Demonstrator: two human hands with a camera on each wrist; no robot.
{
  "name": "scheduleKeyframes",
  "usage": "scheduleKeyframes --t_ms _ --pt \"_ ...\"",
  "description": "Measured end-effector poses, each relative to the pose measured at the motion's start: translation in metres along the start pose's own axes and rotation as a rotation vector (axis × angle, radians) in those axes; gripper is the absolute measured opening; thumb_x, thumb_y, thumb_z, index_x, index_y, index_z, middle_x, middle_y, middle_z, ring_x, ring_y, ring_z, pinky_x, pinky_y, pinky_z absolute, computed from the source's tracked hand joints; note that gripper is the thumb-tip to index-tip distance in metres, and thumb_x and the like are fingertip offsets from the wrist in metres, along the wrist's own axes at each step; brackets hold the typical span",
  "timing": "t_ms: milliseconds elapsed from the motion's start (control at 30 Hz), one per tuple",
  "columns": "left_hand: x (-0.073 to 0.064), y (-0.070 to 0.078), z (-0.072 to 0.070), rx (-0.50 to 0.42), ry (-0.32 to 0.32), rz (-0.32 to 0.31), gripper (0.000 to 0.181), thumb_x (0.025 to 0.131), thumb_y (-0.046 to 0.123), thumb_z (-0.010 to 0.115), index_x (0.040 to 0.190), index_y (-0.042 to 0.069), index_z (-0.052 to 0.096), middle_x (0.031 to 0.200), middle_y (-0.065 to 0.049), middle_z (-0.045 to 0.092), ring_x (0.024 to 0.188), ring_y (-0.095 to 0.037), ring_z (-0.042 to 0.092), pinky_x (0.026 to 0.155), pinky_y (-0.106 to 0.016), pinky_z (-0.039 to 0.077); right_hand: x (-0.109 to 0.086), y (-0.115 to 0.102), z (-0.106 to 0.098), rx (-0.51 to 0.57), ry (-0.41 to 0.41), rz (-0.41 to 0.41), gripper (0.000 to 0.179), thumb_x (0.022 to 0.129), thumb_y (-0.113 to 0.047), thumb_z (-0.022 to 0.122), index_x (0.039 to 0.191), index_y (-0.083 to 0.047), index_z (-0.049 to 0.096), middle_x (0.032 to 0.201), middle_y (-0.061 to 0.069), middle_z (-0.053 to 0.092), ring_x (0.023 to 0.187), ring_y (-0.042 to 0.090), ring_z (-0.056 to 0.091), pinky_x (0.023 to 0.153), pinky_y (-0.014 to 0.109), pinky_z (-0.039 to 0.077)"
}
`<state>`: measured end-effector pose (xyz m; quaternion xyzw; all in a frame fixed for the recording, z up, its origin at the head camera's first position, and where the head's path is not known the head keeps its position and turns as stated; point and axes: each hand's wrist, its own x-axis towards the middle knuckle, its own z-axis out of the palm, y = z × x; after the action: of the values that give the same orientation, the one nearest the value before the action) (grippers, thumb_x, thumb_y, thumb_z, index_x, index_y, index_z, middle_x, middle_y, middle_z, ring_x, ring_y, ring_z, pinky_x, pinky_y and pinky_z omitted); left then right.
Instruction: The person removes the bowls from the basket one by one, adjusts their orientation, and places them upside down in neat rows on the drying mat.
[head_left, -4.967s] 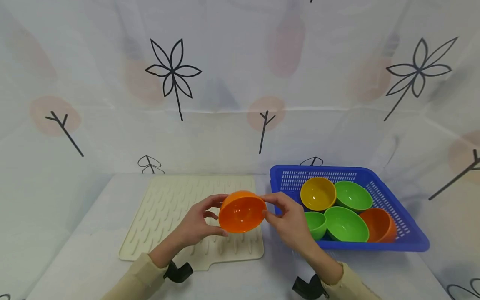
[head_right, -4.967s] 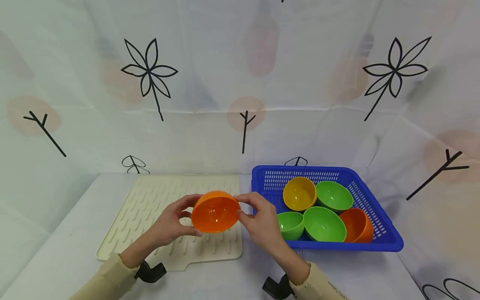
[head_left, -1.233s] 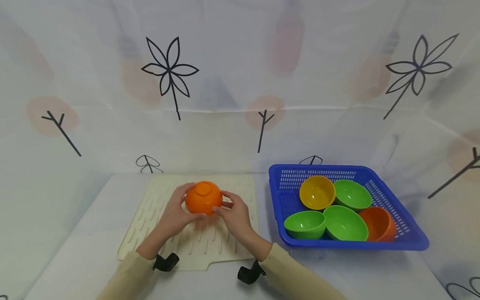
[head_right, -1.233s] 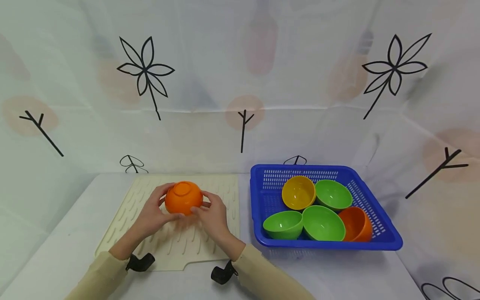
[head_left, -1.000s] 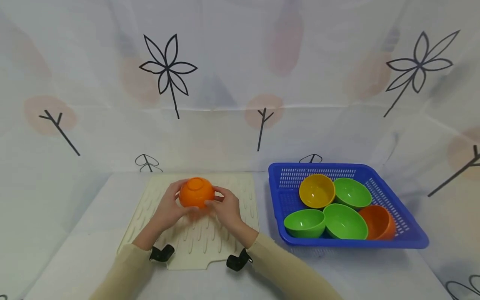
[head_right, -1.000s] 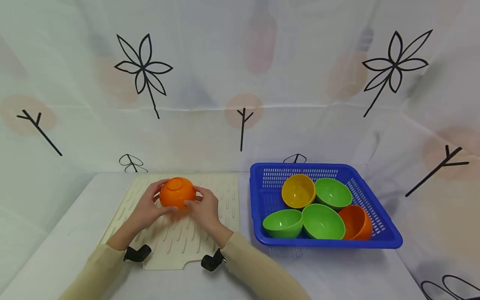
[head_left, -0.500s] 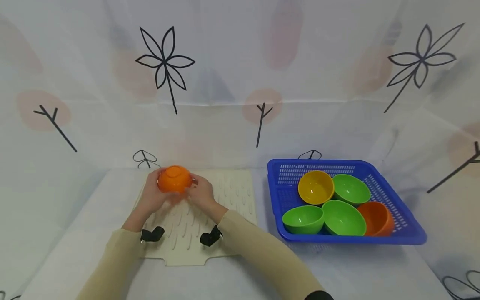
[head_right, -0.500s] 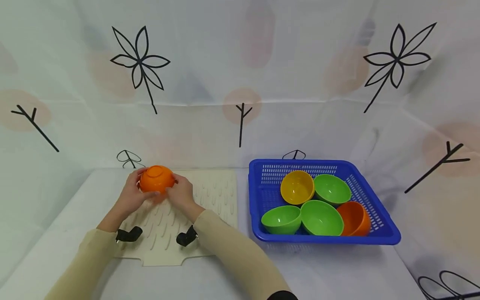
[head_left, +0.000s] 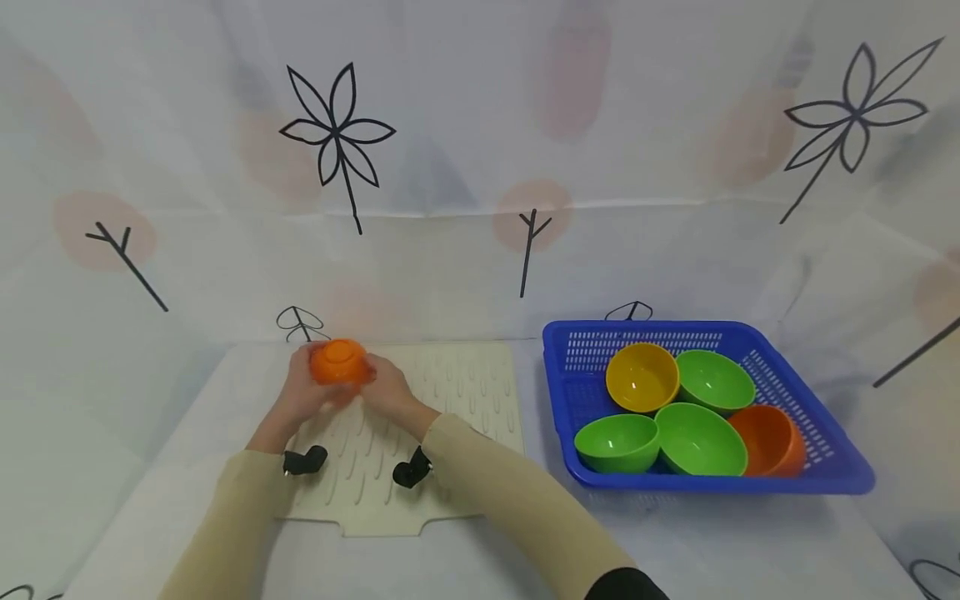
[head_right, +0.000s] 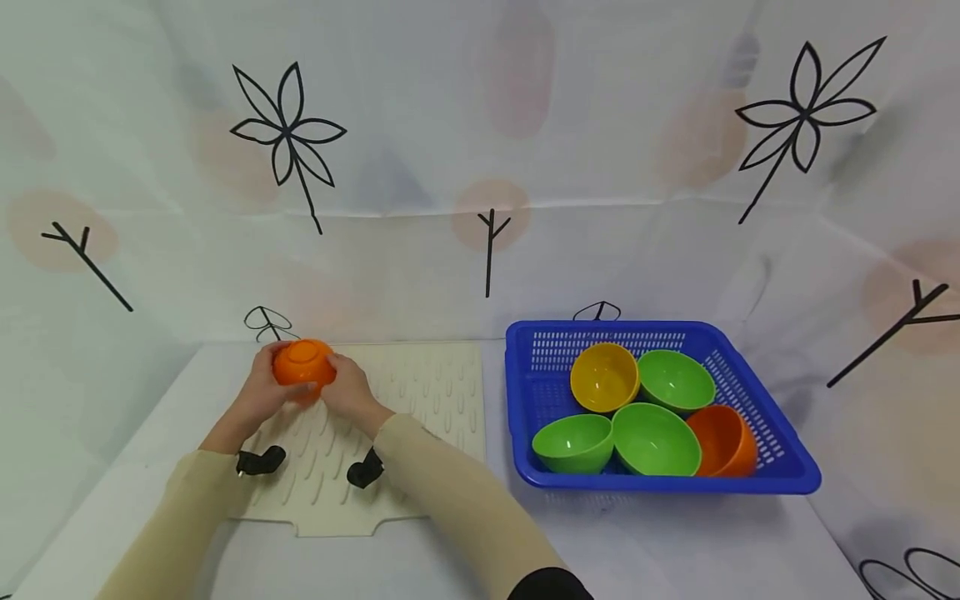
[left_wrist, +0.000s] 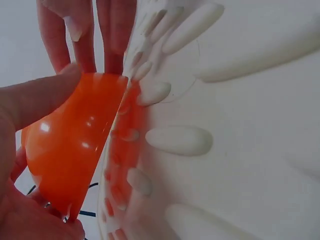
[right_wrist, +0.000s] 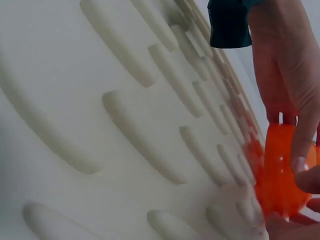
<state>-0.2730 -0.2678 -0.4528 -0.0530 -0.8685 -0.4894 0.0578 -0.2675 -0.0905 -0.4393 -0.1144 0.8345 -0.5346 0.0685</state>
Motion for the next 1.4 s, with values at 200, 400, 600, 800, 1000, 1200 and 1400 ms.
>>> scheduleKeyframes --t_ms 200,400,600,800,1000,1200,1400 --pt "0.008 -0.009 0.002 -0.037 -0.014 -0.067 0.099 0.081 0.016 0.083 0.153 -0.001 0.016 0.152 -0.031 0.021 0.136 -0.045 0.031 0.116 -0.056 0.024 0.002 0.012 -0.002 -0.029 -0.130 -0.024 0.071 0.087 0.005 0.057 0.154 -0.009 0.037 0.156 0.003 0.040 0.143 0.014 0.033 0.116 0.029 0.028" --pt "0.008 -0.013 0.001 0.007 -0.017 -0.122 0.098 0.085 0.017 0.080 0.156 -0.001 0.015 0.155 -0.029 0.021 0.137 -0.045 0.029 0.116 -0.058 0.023 0.000 0.013 -0.006 0.012 -0.197 -0.030 0.077 0.086 0.007 0.056 0.156 -0.011 0.032 0.158 0.000 0.036 0.145 0.013 0.030 0.117 0.031 0.026" --pt "0.008 -0.017 -0.002 0.018 -0.021 -0.174 0.099 0.084 0.023 0.081 0.157 0.003 0.018 0.156 -0.026 0.024 0.136 -0.044 0.032 0.115 -0.059 0.025 -0.004 0.016 -0.014 0.054 -0.195 -0.074 0.073 0.088 0.006 0.056 0.156 -0.013 0.034 0.156 0.000 0.040 0.143 0.014 0.035 0.114 0.034 0.032" --pt "0.013 -0.018 -0.001 0.005 -0.023 -0.198 0.101 0.083 0.027 0.083 0.158 0.006 0.017 0.158 -0.022 0.025 0.137 -0.042 0.033 0.115 -0.058 0.024 -0.014 0.000 -0.039 0.126 -0.164 -0.076 0.064 0.095 0.008 0.052 0.154 -0.009 0.037 0.152 0.008 0.045 0.135 0.024 0.048 0.099 0.032 0.050" --pt "0.012 -0.017 0.000 0.017 -0.007 -0.238 0.103 0.083 0.028 0.083 0.158 0.009 0.017 0.158 -0.022 0.023 0.137 -0.042 0.032 0.115 -0.059 0.024 -0.022 -0.025 -0.073 0.114 -0.110 -0.126 0.055 0.097 0.004 0.054 0.150 -0.009 0.044 0.144 0.008 0.054 0.128 0.020 0.054 0.099 0.031 0.050" --pt "0.012 -0.017 0.001 0.011 -0.010 -0.263 0.103 0.083 0.027 0.083 0.159 0.010 0.015 0.159 -0.022 0.021 0.137 -0.042 0.031 0.115 -0.059 0.024 -0.035 -0.043 -0.112 0.025 -0.108 -0.170 0.049 0.099 -0.003 0.055 0.146 -0.010 0.049 0.141 0.006 0.056 0.126 0.019 0.056 0.099 0.031 0.049" --pt "0.012 -0.018 0.003 0.004 -0.007 -0.242 0.103 0.083 0.025 0.083 0.159 0.009 0.015 0.159 -0.022 0.020 0.138 -0.043 0.030 0.115 -0.059 0.024 -0.049 -0.054 -0.163 -0.103 -0.103 -0.235 0.046 0.099 -0.003 0.056 0.144 -0.009 0.052 0.141 0.006 0.057 0.126 0.020 0.056 0.100 0.034 0.049"
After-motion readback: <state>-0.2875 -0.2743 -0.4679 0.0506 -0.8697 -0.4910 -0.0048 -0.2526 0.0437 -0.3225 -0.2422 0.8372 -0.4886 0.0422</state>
